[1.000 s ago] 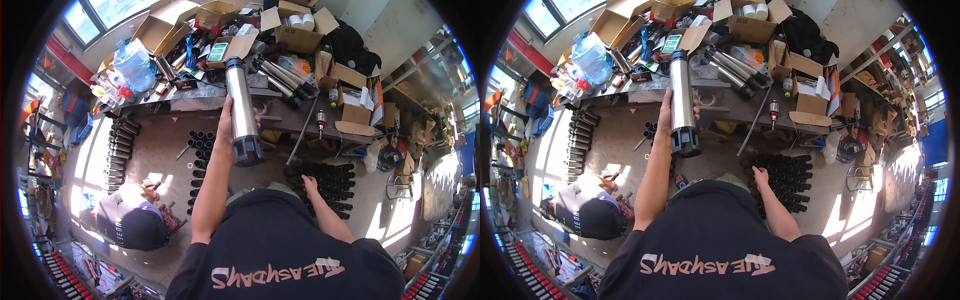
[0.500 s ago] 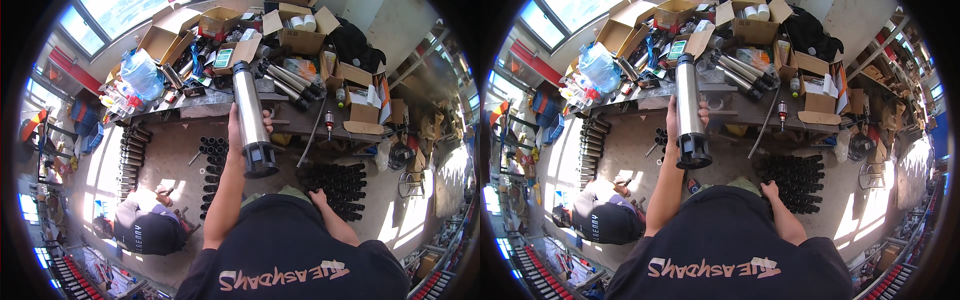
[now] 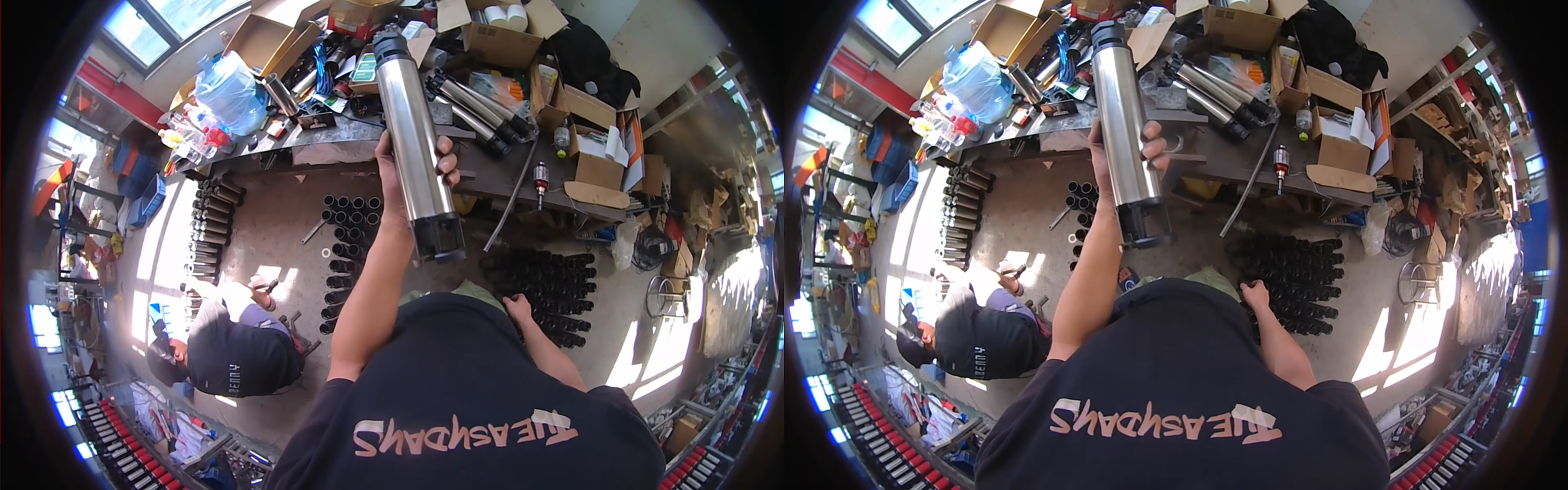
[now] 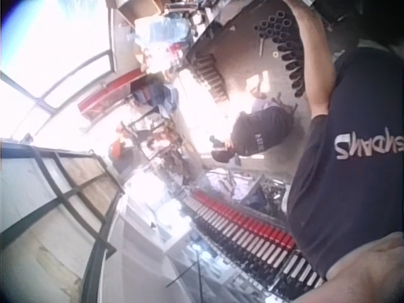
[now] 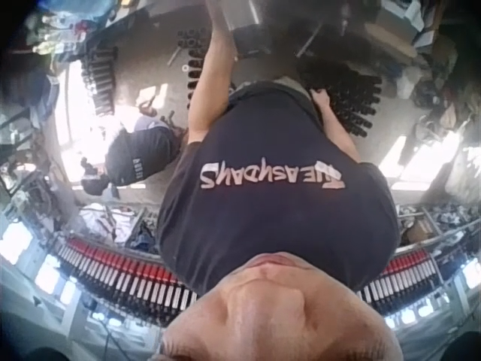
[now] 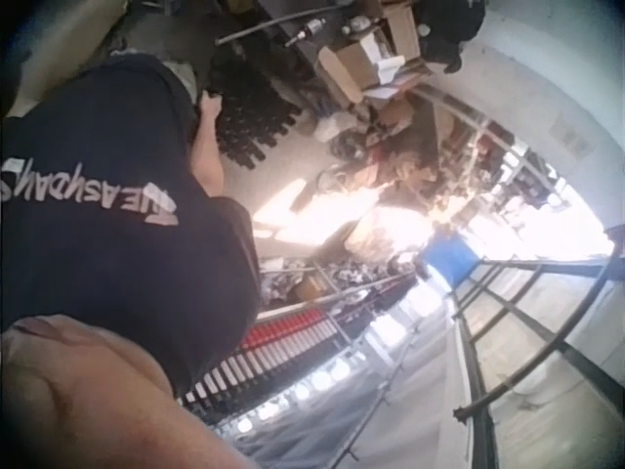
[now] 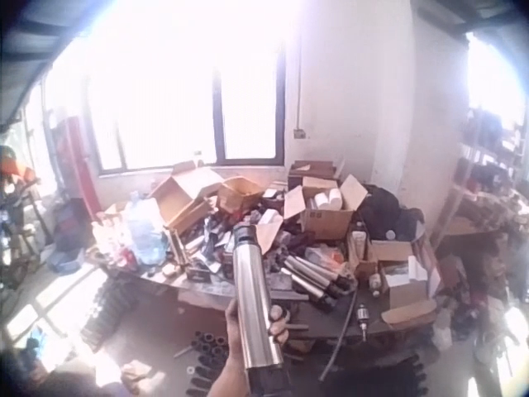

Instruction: The person assembles metal cylinders by using a large T-handle tool to screw components together on a workbench, then places the assembled cylinders among a large number of similar components on the floor.

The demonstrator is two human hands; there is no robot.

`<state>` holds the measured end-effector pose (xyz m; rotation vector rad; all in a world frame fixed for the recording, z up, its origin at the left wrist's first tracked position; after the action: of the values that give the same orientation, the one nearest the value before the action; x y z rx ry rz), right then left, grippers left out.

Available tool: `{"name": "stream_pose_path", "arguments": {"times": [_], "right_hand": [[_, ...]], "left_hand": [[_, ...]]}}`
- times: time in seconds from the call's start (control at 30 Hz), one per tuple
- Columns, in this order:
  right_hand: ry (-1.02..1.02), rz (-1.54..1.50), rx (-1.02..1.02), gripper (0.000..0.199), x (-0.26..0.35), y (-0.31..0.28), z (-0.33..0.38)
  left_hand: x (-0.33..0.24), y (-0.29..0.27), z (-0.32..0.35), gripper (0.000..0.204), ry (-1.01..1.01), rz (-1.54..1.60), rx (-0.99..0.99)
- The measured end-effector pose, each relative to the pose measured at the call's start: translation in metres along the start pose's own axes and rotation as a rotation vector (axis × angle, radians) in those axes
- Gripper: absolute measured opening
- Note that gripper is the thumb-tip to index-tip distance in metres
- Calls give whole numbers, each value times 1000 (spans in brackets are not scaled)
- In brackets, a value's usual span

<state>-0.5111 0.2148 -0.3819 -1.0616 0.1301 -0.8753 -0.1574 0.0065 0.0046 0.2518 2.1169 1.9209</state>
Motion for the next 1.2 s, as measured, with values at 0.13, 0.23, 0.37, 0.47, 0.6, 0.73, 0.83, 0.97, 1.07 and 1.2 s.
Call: {"name": "stream_pose_path", "arguments": {"times": [0.13,0.23,0.37,0.47,0.6,0.73,0.83,0.97,1.07,1.2], "right_hand": [[13,-6,12,61,4,-2,2],[-27,-1,1,63,2,3,-10],[-104,-118,-94,52,55,-16,-3],[-471,-605,-165,33,170,-67,43],[-827,-890,-47,25,332,-176,152],[-989,-1068,47,28,399,-233,191],[-963,-1111,96,26,417,-252,195],[-982,-1103,72,27,431,-252,190],[-983,-1026,-35,27,431,-245,184],[-835,-933,-215,29,396,-206,118]], "left_hand": [[-2,10,5,67,54,-275,-60],[-10,13,15,74,75,-457,-222],[-28,10,26,78,171,-760,-400],[-32,5,24,79,183,-771,-409],[-24,-1,27,84,46,-572,-276],[-19,2,28,83,15,-363,-141],[-19,-4,24,85,-23,-374,-136],[-26,5,32,82,-4,-486,-186],[-32,6,30,77,33,-588,-309],[-43,-4,27,82,-65,-613,-385]]}}
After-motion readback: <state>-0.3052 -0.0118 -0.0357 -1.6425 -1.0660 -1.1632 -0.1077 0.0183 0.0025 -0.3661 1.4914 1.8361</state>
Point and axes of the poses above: each hand's wrist, its own z-axis away from the middle knuckle, its own y-axis out of the palm, x = y × z, the point moved 5 cm from there along -z, towards the middle knuckle, and after that the axes turned 7 degrees about -x, right-handed, at the moved point
